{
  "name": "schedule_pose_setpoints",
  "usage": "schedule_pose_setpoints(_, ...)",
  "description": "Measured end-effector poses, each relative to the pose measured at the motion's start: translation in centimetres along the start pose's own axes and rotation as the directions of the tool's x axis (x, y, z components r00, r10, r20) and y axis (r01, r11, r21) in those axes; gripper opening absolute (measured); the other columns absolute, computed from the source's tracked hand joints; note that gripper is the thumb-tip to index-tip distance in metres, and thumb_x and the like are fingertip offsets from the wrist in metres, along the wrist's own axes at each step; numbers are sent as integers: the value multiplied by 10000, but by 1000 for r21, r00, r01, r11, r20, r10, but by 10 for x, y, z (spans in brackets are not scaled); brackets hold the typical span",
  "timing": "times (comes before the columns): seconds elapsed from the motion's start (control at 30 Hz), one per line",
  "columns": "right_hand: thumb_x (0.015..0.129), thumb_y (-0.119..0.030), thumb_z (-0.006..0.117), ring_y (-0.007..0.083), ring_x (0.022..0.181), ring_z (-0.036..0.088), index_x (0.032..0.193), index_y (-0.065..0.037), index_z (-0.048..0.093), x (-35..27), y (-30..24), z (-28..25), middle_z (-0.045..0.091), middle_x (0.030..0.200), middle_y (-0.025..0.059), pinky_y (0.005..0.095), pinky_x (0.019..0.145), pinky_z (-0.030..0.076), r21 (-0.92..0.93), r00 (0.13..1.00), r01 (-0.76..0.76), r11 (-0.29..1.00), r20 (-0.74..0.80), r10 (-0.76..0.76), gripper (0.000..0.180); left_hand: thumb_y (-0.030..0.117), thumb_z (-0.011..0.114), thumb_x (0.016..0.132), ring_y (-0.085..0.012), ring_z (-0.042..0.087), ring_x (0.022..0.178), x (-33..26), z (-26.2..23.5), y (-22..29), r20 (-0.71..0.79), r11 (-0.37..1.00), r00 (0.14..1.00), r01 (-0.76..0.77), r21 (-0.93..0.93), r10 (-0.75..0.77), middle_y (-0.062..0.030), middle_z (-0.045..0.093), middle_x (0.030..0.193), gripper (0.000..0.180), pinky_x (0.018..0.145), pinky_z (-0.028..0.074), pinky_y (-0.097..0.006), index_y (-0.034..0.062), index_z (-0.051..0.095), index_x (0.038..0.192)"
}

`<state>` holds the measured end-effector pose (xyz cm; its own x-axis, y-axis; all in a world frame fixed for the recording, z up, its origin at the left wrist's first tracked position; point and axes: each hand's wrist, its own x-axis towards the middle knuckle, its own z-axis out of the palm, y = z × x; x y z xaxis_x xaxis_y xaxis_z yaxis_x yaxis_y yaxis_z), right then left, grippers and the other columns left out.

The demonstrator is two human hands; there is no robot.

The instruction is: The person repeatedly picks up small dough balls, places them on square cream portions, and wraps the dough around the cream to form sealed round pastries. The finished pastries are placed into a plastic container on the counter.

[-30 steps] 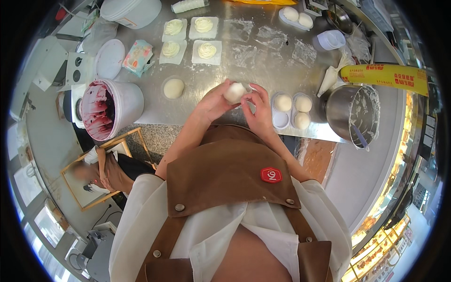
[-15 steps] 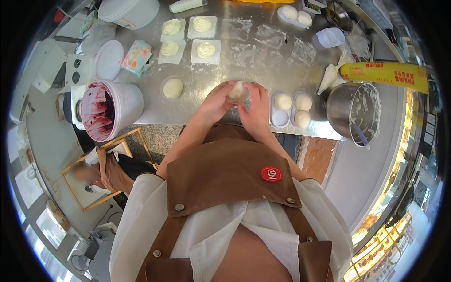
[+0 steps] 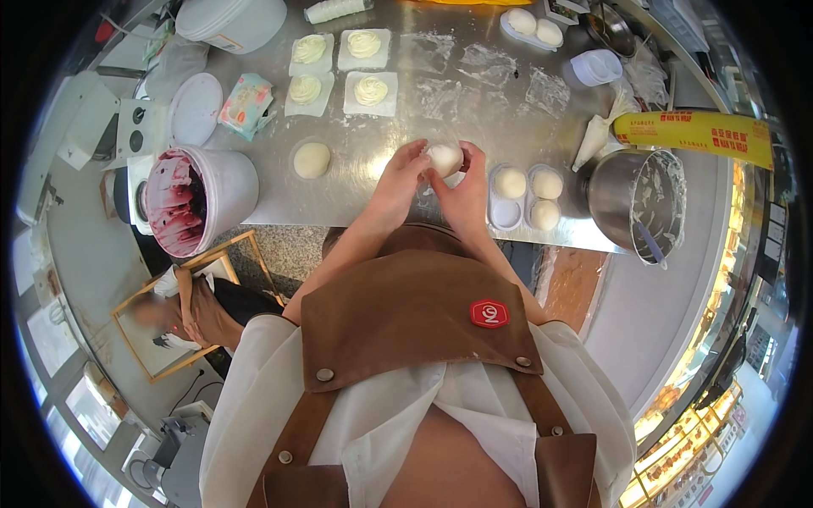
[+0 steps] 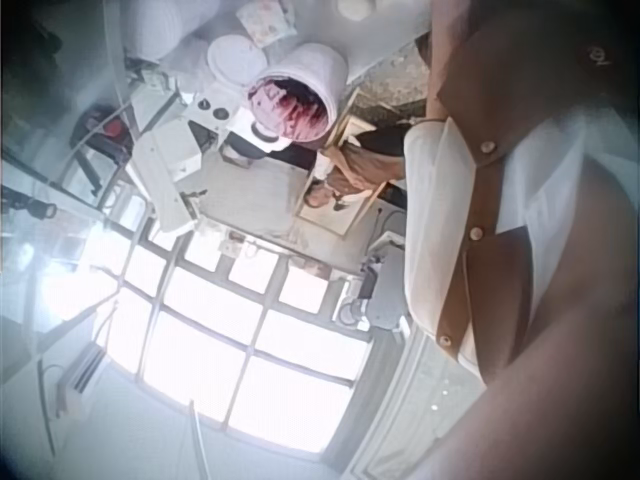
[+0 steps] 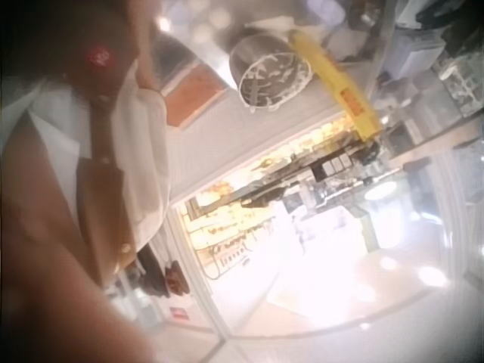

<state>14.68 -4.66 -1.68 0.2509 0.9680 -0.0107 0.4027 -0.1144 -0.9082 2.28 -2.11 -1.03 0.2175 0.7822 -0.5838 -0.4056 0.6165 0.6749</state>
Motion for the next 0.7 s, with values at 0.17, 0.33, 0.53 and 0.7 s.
schedule_pose_setpoints(0.17, 742, -94, 757, 324, 1032, 550, 1261, -1, 453, 2, 5, 2, 550, 1132, 184, 402, 883, 462, 20, 1000, -2, 1000, 15, 2, 608, 195, 468, 1003, -168, 551, 1018, 15, -21, -14, 122, 973, 984, 149, -177, -129, -65, 604, 1115, 288, 918, 423, -326, 5, 546, 1204)
schedule_pose_setpoints(0.33, 736, -94, 755, 356, 1025, 546, 1237, -3, 480, 3, 4, 0, 544, 1126, 192, 408, 875, 461, -89, 992, 125, 988, 17, -124, 579, 181, 456, 1007, -165, 576, 977, 12, -11, -10, 83, 940, 970, 243, -240, -229, -70, 618, 1093, 273, 860, 467, -325, -1, 548, 1190)
schedule_pose_setpoints(0.53, 751, -98, 749, 338, 1041, 582, 1237, -3, 476, 6, 6, 0, 561, 1134, 198, 387, 839, 494, -11, 998, 38, 999, 41, -38, 565, 188, 492, 986, -153, 576, 905, 16, -18, -14, 90, 943, 967, 254, -217, -239, -52, 618, 1012, 222, 841, 475, -321, 23, 573, 1110)
schedule_pose_setpoints(0.7, 793, -132, 752, 248, 1044, 601, 1241, -6, 471, 9, 12, 0, 595, 1126, 169, 339, 829, 511, 167, 976, -216, 962, 56, 209, 544, 149, 494, 959, -150, 577, 914, 19, -23, -17, 236, 949, 955, 232, -212, -181, -48, 617, 1008, 203, 850, 469, -317, 21, 580, 1090)
